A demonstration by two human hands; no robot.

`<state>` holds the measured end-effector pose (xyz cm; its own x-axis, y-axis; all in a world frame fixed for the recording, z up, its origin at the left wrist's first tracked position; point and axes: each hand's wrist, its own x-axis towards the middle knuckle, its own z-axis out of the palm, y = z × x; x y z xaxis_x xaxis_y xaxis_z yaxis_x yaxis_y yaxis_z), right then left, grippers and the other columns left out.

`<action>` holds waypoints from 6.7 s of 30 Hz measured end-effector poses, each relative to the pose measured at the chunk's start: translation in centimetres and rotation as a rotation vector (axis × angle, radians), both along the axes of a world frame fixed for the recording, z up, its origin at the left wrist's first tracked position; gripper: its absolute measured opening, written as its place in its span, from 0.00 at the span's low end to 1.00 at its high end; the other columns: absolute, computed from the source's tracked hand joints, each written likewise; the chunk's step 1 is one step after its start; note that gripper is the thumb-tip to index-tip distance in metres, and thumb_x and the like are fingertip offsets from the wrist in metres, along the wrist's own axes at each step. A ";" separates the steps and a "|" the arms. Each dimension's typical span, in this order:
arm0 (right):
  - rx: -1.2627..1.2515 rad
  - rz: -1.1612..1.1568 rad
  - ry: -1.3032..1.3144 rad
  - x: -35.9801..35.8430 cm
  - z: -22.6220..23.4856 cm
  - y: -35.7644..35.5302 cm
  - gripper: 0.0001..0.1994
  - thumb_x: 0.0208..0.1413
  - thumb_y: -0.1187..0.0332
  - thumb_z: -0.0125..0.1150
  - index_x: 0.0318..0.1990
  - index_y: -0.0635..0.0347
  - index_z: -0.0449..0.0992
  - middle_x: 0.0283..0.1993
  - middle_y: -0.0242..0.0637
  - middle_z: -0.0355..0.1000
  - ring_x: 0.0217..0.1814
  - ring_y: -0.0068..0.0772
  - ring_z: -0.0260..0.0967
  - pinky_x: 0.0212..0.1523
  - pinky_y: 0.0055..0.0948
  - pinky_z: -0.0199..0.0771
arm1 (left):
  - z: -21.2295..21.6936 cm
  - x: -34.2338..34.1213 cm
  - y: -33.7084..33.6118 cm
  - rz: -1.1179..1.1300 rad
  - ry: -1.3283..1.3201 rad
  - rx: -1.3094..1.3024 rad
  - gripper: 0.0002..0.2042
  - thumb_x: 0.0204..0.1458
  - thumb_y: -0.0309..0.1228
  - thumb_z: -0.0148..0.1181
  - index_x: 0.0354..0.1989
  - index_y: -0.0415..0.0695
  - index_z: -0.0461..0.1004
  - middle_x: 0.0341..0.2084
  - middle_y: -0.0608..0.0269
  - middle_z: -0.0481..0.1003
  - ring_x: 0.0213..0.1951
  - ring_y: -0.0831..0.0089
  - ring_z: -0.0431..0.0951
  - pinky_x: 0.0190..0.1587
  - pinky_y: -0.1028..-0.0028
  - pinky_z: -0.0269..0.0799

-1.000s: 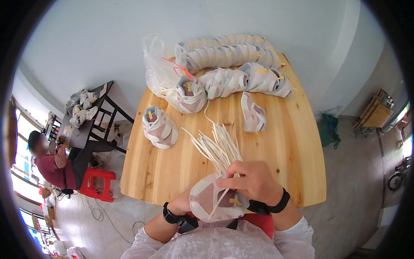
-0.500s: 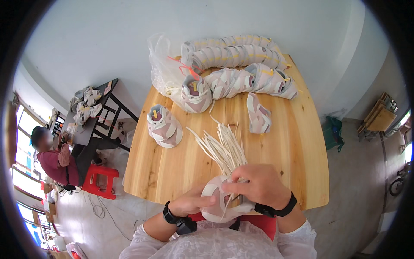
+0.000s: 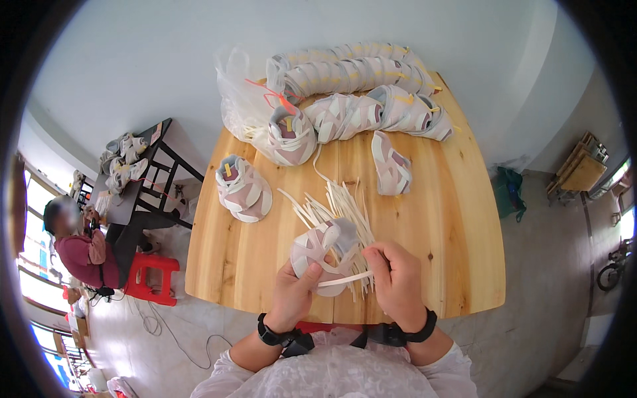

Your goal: Manually threading white laces or strips into a shoe upper using a small tool.

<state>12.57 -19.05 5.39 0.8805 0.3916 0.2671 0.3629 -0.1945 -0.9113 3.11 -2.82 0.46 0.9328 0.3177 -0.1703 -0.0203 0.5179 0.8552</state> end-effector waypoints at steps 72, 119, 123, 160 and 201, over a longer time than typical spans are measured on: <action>-0.169 0.148 -0.042 -1.5 -1.7 2.2 0.07 0.48 0.70 0.65 0.32 0.62 0.75 0.28 0.40 0.71 0.24 0.40 0.69 0.24 0.31 0.67 | -0.8 -0.2 -1.0 0.027 0.009 0.067 0.14 0.56 0.24 0.58 0.51 0.36 0.71 0.43 0.62 0.77 0.43 0.77 0.76 0.46 0.76 0.73; -0.064 0.369 0.331 -1.3 -2.8 2.0 0.04 0.48 0.75 0.56 0.31 0.61 0.67 0.27 0.39 0.66 0.27 0.42 0.70 0.25 0.35 0.69 | 0.8 0.2 -1.1 0.218 -0.135 0.972 0.08 0.50 0.16 0.57 0.39 0.34 0.74 0.31 0.53 0.73 0.31 0.65 0.75 0.33 0.73 0.69; -0.311 0.202 -0.323 -2.7 -2.6 2.3 0.02 0.51 0.75 0.55 0.32 0.62 0.69 0.26 0.44 0.70 0.27 0.47 0.71 0.26 0.36 0.69 | 0.3 0.3 -1.3 0.183 -0.107 0.900 0.07 0.52 0.15 0.55 0.39 0.33 0.74 0.33 0.54 0.73 0.32 0.66 0.76 0.34 0.74 0.69; -0.207 0.134 -0.262 -2.5 -0.8 3.7 0.05 0.52 0.76 0.54 0.27 0.63 0.66 0.24 0.39 0.70 0.20 0.38 0.68 0.21 0.34 0.64 | 0.4 2.0 -1.1 0.294 -0.078 0.616 0.04 0.57 0.22 0.53 0.39 0.37 0.71 0.21 0.69 0.69 0.22 0.83 0.66 0.23 0.79 0.62; -0.224 0.164 -0.332 -2.6 -1.1 2.8 0.05 0.52 0.74 0.54 0.33 0.61 0.64 0.25 0.44 0.70 0.23 0.48 0.69 0.22 0.40 0.67 | 0.8 1.2 -1.4 0.257 -0.087 0.877 0.05 0.57 0.21 0.52 0.39 0.35 0.72 0.25 0.61 0.74 0.27 0.75 0.72 0.30 0.76 0.68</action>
<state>9.96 -16.25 4.33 0.6822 0.6000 0.4178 0.6720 -0.2894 -0.6816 4.32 -4.17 1.21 0.8138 0.4994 0.2973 -0.1274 -0.3457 0.9296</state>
